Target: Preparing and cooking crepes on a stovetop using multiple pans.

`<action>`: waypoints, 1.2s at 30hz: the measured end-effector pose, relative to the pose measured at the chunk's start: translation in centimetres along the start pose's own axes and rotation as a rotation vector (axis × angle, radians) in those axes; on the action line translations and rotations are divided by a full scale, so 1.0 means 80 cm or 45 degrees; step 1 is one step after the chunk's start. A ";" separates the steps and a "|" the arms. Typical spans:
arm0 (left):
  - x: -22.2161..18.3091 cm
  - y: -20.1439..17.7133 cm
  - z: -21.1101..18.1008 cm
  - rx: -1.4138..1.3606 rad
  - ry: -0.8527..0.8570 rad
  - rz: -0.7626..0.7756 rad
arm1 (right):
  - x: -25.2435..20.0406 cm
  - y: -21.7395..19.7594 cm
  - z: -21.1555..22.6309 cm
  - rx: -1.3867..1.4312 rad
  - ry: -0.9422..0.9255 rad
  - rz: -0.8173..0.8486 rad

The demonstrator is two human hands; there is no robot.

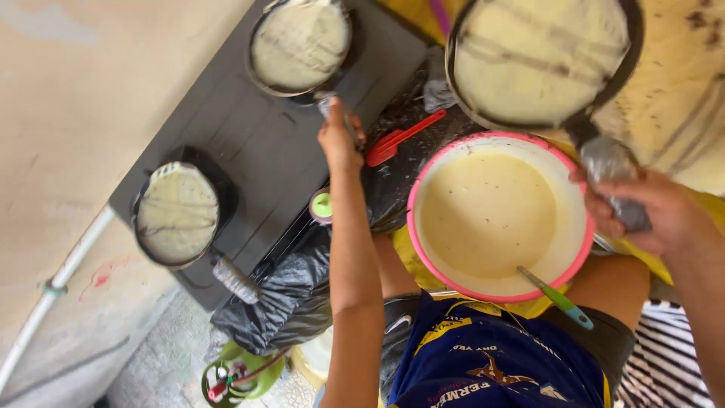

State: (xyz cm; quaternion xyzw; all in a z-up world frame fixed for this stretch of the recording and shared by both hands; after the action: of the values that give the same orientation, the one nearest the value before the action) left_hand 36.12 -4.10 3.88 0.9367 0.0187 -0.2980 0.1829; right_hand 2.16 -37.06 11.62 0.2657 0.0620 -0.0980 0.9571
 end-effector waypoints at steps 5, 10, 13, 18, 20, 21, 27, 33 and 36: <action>0.005 -0.015 0.009 -0.010 -0.075 -0.085 | -0.109 -0.048 -0.064 0.362 0.142 -0.241; -0.030 -0.001 -0.013 -0.171 -0.137 0.037 | -0.108 -0.097 -0.053 0.398 0.048 -0.323; -0.044 0.000 -0.013 -0.285 -0.211 -0.107 | -0.069 -0.113 0.007 -0.031 0.053 -0.642; -0.083 -0.038 0.063 -0.498 -0.385 0.111 | 0.012 -0.169 0.066 -1.593 -0.369 -0.854; -0.161 -0.028 0.103 -0.202 -0.529 0.417 | 0.056 -0.211 0.064 -2.824 -0.318 -0.953; -0.179 -0.041 0.121 -0.205 -0.529 0.415 | 0.069 -0.221 0.059 -2.826 -0.319 -0.949; -0.271 -0.088 0.159 -0.153 -0.910 0.248 | 0.114 -0.256 0.031 -3.466 -0.147 -0.970; -0.290 -0.067 0.168 -0.083 -0.906 0.267 | 0.082 -0.206 0.067 -3.070 -0.801 -0.969; -0.297 -0.029 0.180 0.045 -0.762 0.443 | 0.061 -0.123 0.075 -2.986 -0.537 -0.849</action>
State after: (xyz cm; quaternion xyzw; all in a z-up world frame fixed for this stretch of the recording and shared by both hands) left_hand 8.32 -5.29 5.65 0.7999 -0.2007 -0.5243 0.2121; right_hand 5.12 -49.18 11.02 -0.8018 0.0215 -0.2631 0.5362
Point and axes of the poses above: each hand's wrist, its own x-axis towards the middle knuckle, its own y-axis out of the palm, z = x × y, the point moved 1 cm from there along x, towards the middle knuckle, and after that the axes turned 11 degrees about -y, right-handed, at the moved point
